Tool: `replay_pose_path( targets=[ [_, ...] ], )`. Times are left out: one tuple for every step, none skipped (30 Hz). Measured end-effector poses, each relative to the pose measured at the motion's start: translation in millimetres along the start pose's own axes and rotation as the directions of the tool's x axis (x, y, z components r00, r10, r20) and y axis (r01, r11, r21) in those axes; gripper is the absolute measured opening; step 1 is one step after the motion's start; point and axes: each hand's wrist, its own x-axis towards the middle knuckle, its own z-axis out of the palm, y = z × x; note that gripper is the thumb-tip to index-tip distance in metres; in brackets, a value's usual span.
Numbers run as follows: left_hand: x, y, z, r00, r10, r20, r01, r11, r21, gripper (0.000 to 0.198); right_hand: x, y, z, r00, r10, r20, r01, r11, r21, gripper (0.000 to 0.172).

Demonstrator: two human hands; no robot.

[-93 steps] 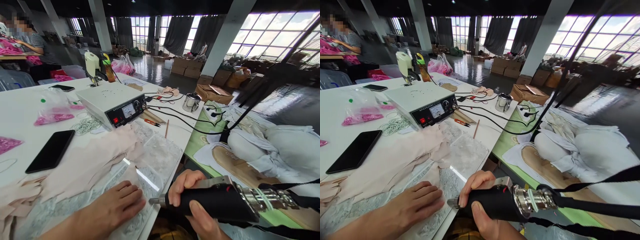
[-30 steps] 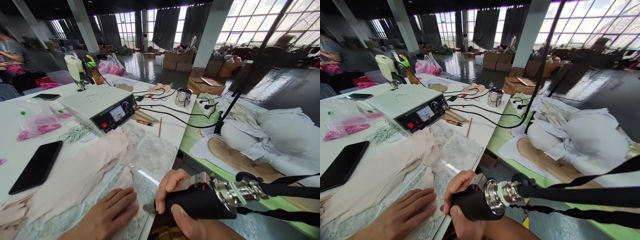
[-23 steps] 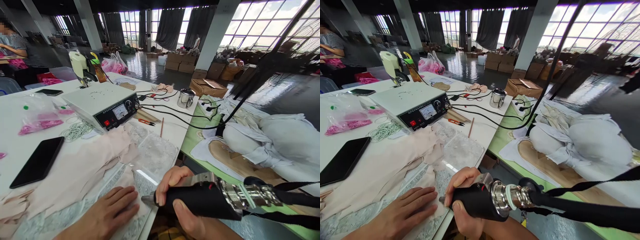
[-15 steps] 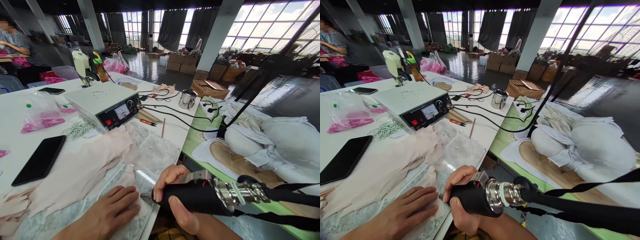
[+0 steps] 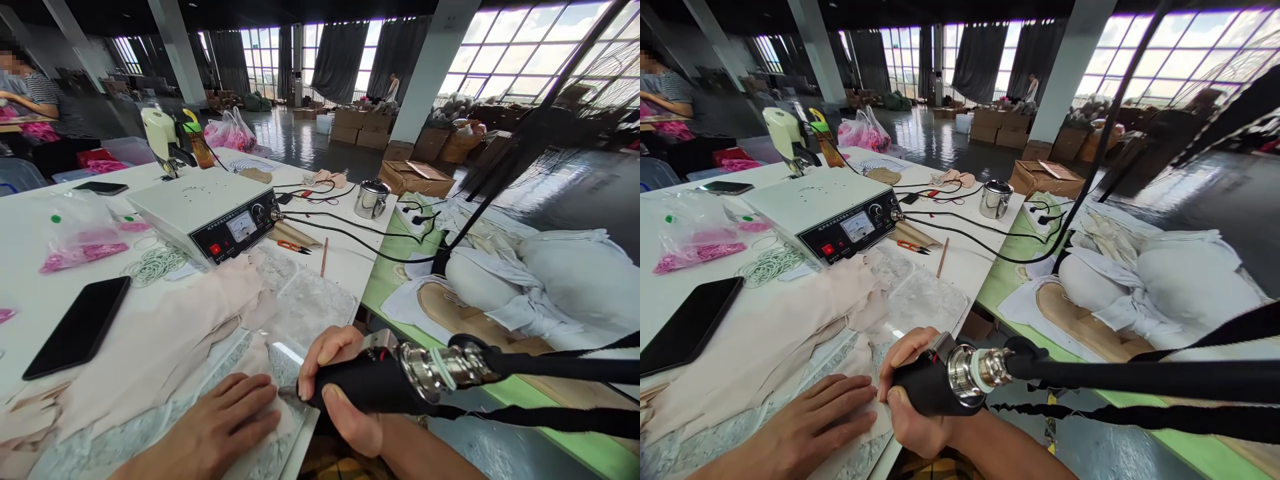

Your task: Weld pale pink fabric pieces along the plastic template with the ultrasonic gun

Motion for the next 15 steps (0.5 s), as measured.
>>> replay_pose_path(
  targets=[
    [-1, 0, -0.8, 1.0, 0.012, 0.011, -0.012, 1.0, 0.028, 0.058, -1, -1, 0, 1.0, -0.004, -0.019, 0.004, 1.0, 0.019, 0.018],
    [-2, 0, -1.9, 1.0, 0.021, 0.02, -0.022, 0.998, 0.051, 0.058, -2, -3, -1, 0.999, 0.002, -0.034, -0.001, 0.999, 0.04, 0.017],
    [-4, 0, -2.9, 0.999, 0.029, 0.019, -0.03, 0.997, 0.066, 0.058, -4, -5, -1, 0.999, 0.011, -0.045, -0.008, 0.998, 0.06, 0.016],
    [-7, 0, -3.4, 1.0, 0.022, 0.001, -0.022, 0.997, 0.074, 0.059, -5, -7, -1, 0.998, 0.016, -0.054, -0.012, 0.997, 0.083, 0.017],
    [-10, 0, -3.3, 0.999, -0.006, -0.035, 0.009, 0.997, 0.078, 0.057, -7, -9, 0, 0.998, 0.021, -0.057, -0.015, 0.995, 0.104, 0.017],
    [-14, 0, -2.6, 0.995, -0.053, -0.088, 0.06, 0.995, 0.08, 0.054, -8, -10, 0, 0.998, 0.027, -0.055, -0.021, 0.993, 0.119, 0.017],
    [-18, 0, -1.3, 0.983, -0.112, -0.148, 0.125, 0.989, 0.081, 0.048, -10, -10, 1, 0.998, 0.03, -0.053, -0.023, 0.991, 0.13, 0.018],
    [-23, -1, 0.2, 0.965, -0.17, -0.201, 0.189, 0.979, 0.082, 0.043, -11, -10, 1, 0.998, 0.033, -0.052, -0.026, 0.99, 0.136, 0.019],
    [-27, -1, 1.7, 0.946, -0.217, -0.242, 0.245, 0.966, 0.089, 0.04, -12, -9, 2, 0.998, 0.036, -0.055, -0.028, 0.99, 0.142, 0.019],
    [-31, -1, 3.0, 0.934, -0.247, -0.26, 0.281, 0.954, 0.104, 0.038, -13, -7, 2, 0.998, 0.037, -0.057, -0.028, 0.989, 0.145, 0.02],
    [-35, -1, 3.8, 0.934, -0.246, -0.26, 0.287, 0.949, 0.131, 0.038, -13, -6, 2, 0.998, 0.035, -0.06, -0.026, 0.989, 0.148, 0.02],
    [-39, 1, 4.2, 0.94, -0.235, -0.247, 0.28, 0.945, 0.167, 0.038, -13, -5, 1, 0.998, 0.034, -0.057, -0.025, 0.988, 0.15, 0.02],
    [-42, 3, 4.2, 0.949, -0.219, -0.226, 0.267, 0.941, 0.209, 0.038, -13, -5, 0, 0.998, 0.038, -0.046, -0.03, 0.988, 0.151, 0.02],
    [-46, 7, 3.7, 0.957, -0.204, -0.204, 0.252, 0.935, 0.25, 0.038, -14, -5, -1, 0.999, 0.045, -0.028, -0.04, 0.988, 0.149, 0.019],
    [-49, 13, 3.0, 0.964, -0.191, -0.186, 0.239, 0.928, 0.285, 0.038, -14, -6, -3, 0.999, 0.053, -0.005, -0.052, 0.988, 0.148, 0.019]
  ],
)
